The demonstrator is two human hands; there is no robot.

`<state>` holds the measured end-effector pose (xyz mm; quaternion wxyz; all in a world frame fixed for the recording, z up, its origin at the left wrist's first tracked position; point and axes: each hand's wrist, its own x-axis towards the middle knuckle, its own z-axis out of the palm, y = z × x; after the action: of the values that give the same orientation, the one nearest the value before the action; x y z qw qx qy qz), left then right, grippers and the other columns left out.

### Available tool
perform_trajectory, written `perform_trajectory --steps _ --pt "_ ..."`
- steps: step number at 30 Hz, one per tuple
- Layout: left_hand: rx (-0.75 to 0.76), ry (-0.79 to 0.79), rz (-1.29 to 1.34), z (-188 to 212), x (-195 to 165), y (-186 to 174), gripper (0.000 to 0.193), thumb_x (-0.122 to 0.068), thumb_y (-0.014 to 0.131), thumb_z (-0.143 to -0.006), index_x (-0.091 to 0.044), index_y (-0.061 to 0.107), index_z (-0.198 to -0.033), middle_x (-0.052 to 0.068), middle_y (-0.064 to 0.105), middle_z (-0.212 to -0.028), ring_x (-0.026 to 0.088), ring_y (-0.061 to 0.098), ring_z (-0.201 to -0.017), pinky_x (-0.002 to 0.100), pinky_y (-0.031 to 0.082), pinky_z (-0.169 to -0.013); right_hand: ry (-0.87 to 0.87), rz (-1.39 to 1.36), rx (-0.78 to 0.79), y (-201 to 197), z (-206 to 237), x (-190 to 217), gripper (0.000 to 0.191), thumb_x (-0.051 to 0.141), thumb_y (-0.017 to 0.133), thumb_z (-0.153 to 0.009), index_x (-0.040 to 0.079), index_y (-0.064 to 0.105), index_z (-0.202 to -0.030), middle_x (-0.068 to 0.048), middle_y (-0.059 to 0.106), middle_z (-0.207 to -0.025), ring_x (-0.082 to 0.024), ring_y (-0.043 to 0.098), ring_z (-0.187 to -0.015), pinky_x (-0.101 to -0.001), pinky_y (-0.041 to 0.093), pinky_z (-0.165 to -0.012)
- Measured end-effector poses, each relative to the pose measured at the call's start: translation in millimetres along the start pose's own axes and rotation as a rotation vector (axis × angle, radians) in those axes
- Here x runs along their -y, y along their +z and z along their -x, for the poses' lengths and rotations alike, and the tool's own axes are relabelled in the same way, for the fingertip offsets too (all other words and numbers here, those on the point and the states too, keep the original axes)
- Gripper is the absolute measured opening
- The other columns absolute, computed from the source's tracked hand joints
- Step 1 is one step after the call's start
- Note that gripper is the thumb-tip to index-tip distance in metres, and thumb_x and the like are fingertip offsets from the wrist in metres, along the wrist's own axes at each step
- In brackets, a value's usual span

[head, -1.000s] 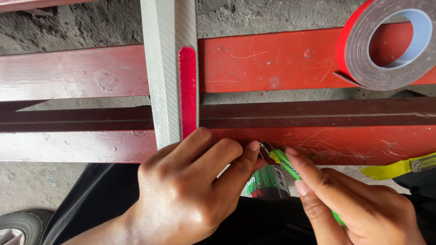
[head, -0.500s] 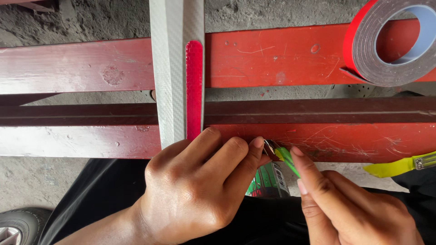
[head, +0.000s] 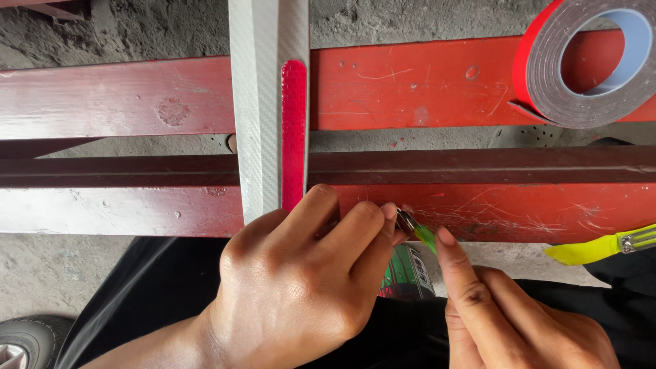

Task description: The person sits on the ground and uses a green utility knife to cut and trim small metal U-shaped clips one at a time, holding each clip against their hand or against a red metal slatted frame. They set the cut clips on the frame rail and handle a roll of red tape at the end.

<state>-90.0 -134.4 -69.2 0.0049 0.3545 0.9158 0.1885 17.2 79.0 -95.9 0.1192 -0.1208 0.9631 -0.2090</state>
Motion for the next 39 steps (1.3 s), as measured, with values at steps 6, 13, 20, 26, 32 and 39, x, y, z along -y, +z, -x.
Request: perform_trajectory --steps 6,13,20,26,32,39 --pt "0.0 -0.018 0.005 -2.0 -2.7 0.8 0.006 -0.011 0.077 -0.083 -0.006 0.077 -0.087 -0.005 0.058 -0.076 0.01 0.057 -0.069 0.024 0.046 -0.044 -0.002 -0.029 -0.006 -1.6 -1.3 -1.2 0.061 0.004 0.074 -0.077 0.003 0.065 -0.138 -0.008 0.074 -0.086 -0.029 0.076 -0.081 -0.0383 0.06 -0.074" --pt "-0.006 -0.027 0.015 -3.0 -3.3 1.3 0.012 -0.015 0.08 -0.082 -0.004 0.078 -0.088 -0.005 0.061 -0.079 0.01 0.059 -0.07 0.024 0.047 -0.044 -0.034 -0.014 -0.065 3.3 6.2 -7.1 0.058 0.002 0.073 -0.077 0.002 0.066 -0.134 -0.007 0.073 -0.083 -0.028 0.076 -0.078 -0.0372 0.059 -0.07" --pt "-0.007 -0.037 0.01 -1.8 -4.7 2.6 0.013 -0.016 0.08 -0.083 -0.005 0.077 -0.087 -0.005 0.061 -0.078 0.01 0.059 -0.07 0.024 0.047 -0.045 0.033 0.0 -0.004 12.2 19.6 -13.2 0.057 0.002 0.075 -0.079 0.006 0.066 -0.135 -0.005 0.072 -0.078 -0.022 0.072 -0.066 -0.0359 0.057 -0.064" --pt "-0.005 -0.028 0.003 -1.6 -5.4 3.1 0.012 -0.017 0.081 -0.086 -0.006 0.077 -0.087 -0.005 0.06 -0.078 0.01 0.058 -0.069 0.025 0.047 -0.045 -0.013 0.015 -0.055 12.2 20.5 -12.1 0.06 0.003 0.073 -0.075 0.004 0.067 -0.134 -0.005 0.073 -0.083 -0.026 0.076 -0.079 -0.036 0.06 -0.073" --pt "-0.01 -0.034 0.009 -2.9 -7.1 3.8 0.013 -0.018 0.081 -0.086 -0.006 0.077 -0.089 -0.005 0.06 -0.079 0.011 0.059 -0.07 0.025 0.047 -0.046 0.003 0.053 -0.073 13.2 22.3 -8.2 0.062 0.0 0.071 -0.074 0.007 0.066 -0.136 -0.006 0.077 -0.091 -0.024 0.076 -0.077 -0.0349 0.06 -0.074" --pt "-0.005 -0.031 0.024 -3.1 -8.0 4.4 0.014 -0.017 0.081 -0.084 -0.005 0.078 -0.09 -0.004 0.062 -0.08 0.012 0.06 -0.071 0.025 0.049 -0.047 0.029 0.024 -0.025 15.9 29.7 -11.7 0.064 0.001 0.072 -0.073 0.007 0.067 -0.137 -0.003 0.076 -0.087 -0.019 0.074 -0.069 -0.0341 0.059 -0.069"
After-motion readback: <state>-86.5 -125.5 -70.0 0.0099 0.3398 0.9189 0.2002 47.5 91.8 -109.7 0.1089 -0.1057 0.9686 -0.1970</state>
